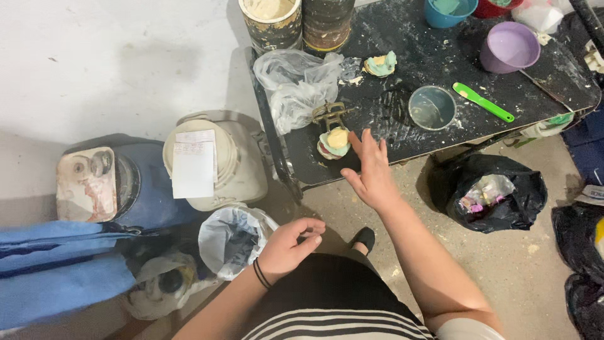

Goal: The person scoops a yellow paste from a clear plastic cup onto a workbench using a green spatula, then mixes it with a light blue paste already on the surface. They repeatedly scrape the cup and blend the two pastes together on the table.

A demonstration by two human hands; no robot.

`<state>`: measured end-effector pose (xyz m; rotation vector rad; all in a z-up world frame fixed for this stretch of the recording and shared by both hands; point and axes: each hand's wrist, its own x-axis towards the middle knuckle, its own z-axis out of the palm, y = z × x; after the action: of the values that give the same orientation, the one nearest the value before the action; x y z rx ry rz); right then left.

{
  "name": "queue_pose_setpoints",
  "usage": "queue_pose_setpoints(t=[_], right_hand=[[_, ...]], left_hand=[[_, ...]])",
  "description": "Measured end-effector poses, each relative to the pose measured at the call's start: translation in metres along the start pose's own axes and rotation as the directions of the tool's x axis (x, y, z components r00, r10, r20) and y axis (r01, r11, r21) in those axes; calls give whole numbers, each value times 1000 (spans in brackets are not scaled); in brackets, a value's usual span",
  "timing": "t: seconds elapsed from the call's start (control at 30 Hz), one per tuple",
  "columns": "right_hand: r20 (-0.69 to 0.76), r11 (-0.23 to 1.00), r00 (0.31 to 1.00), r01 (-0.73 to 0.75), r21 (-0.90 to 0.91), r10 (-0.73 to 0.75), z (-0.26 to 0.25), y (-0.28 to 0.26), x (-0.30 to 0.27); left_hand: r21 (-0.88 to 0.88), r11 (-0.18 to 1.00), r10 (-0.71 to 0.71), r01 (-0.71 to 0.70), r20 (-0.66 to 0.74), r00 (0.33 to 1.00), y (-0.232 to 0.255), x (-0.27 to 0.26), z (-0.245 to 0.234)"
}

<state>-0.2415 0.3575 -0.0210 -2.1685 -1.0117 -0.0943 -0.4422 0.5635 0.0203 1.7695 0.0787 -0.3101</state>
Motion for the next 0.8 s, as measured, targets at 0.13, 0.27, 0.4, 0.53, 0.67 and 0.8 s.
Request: queue_pose_setpoints(t=[0.13, 0.27, 0.4, 0.53, 0.67, 0.8], right_hand=[[12, 997, 1000, 14, -79, -13, 6, 4, -8], [-14, 995, 1000, 12, -100, -13, 6, 0, -8], [-102, 985, 995, -31, -168, 14, -20, 8, -3], [-284, 947, 931, -279, -158, 227, -81, 39, 22], [-84, 725, 938, -316, -612, 337, -93, 100, 27], [13, 635, 914, -271, -724, 404, -90, 108, 31]], left_hand=[[-3, 1000, -9, 10, 11, 1000, -4, 0, -1], [9, 1000, 10, -10, 6, 1000, -4, 0, -2], [26, 1000, 2, -2, -1, 1000, -1, -2, -7], [50, 997, -53, 55, -41, 998, -19, -6, 1], [19, 1000, -17, 18, -78, 997, -20, -9, 1], [44, 997, -62, 66, -85, 994, -8, -14, -2]])
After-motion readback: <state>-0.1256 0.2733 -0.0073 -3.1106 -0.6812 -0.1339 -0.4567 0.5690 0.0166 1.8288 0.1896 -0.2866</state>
